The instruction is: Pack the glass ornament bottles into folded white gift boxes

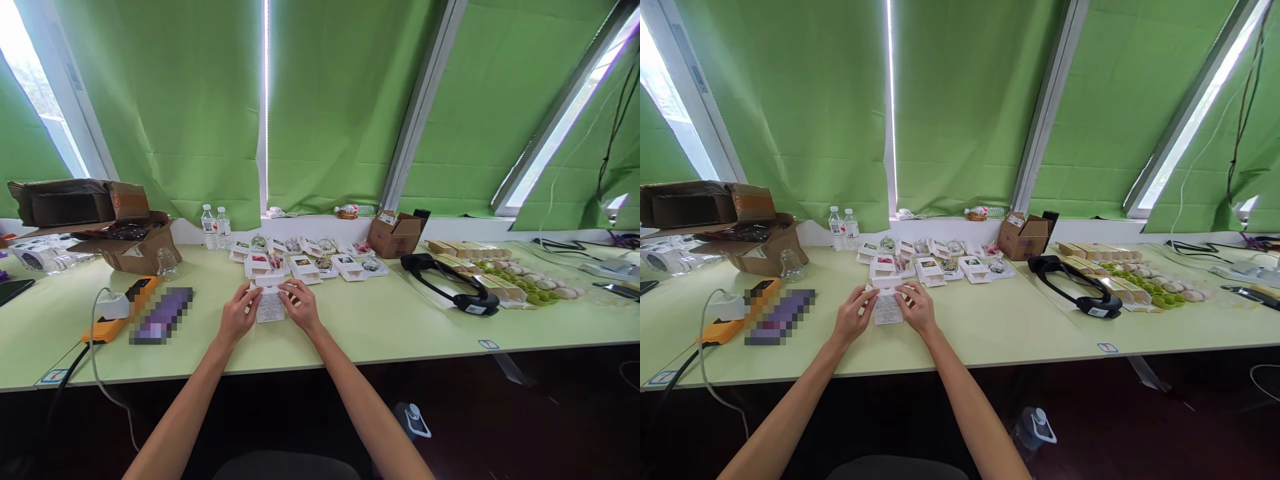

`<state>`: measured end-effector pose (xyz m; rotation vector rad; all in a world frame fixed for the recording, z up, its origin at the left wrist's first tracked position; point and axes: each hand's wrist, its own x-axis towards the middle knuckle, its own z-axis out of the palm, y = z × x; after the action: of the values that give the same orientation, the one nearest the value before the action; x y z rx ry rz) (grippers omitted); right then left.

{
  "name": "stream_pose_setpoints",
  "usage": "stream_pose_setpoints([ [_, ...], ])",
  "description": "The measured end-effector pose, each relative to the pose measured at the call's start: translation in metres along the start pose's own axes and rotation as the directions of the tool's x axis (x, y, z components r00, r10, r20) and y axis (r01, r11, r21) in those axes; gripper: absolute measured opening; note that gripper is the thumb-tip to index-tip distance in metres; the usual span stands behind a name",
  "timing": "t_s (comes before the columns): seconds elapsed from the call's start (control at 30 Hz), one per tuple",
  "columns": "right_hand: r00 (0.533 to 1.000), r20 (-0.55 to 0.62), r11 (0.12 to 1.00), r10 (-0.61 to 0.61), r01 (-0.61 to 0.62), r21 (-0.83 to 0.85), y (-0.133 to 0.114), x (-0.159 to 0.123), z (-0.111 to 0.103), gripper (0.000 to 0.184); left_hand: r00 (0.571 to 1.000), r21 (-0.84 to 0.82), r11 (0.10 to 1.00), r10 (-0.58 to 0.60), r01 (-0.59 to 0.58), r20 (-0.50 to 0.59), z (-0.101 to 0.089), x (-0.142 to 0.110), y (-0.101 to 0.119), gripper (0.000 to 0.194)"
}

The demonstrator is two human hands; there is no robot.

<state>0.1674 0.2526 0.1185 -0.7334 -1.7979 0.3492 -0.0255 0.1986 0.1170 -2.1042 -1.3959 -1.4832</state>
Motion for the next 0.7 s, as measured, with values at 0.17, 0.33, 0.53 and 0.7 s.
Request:
stream_pose_setpoints([
  [0.17,1.0,-0.015,1.0,-0.02,0.02,0.0,0.0018,-0.0008,0.0008,0.023,1.0,0.001,1.0,-0.003,0.003,-0.009,0.0012,-0.0007,-0.0017,0.025],
  [0.33,0.999,-0.018,0.999,-0.038,0.038,-0.01,0.0035,-0.0012,0.0017,0.023,1.0,0.015,1.0,-0.002,0.001,0.019,0.0024,-0.0026,-0.0042,0.027],
  [0.53,0.998,-0.011,0.998,-0.055,0.055,-0.014,0.0007,-0.0014,0.001,0.026,0.999,0.025,1.0,-0.007,0.006,0.042,0.003,-0.0042,-0.0065,0.029],
  [0.7,0.999,0.015,0.999,-0.04,0.041,-0.029,-0.0007,-0.0024,0.0008,0.028,0.999,0.034,0.999,-0.016,0.015,0.037,0.0045,-0.0041,-0.0088,0.028],
])
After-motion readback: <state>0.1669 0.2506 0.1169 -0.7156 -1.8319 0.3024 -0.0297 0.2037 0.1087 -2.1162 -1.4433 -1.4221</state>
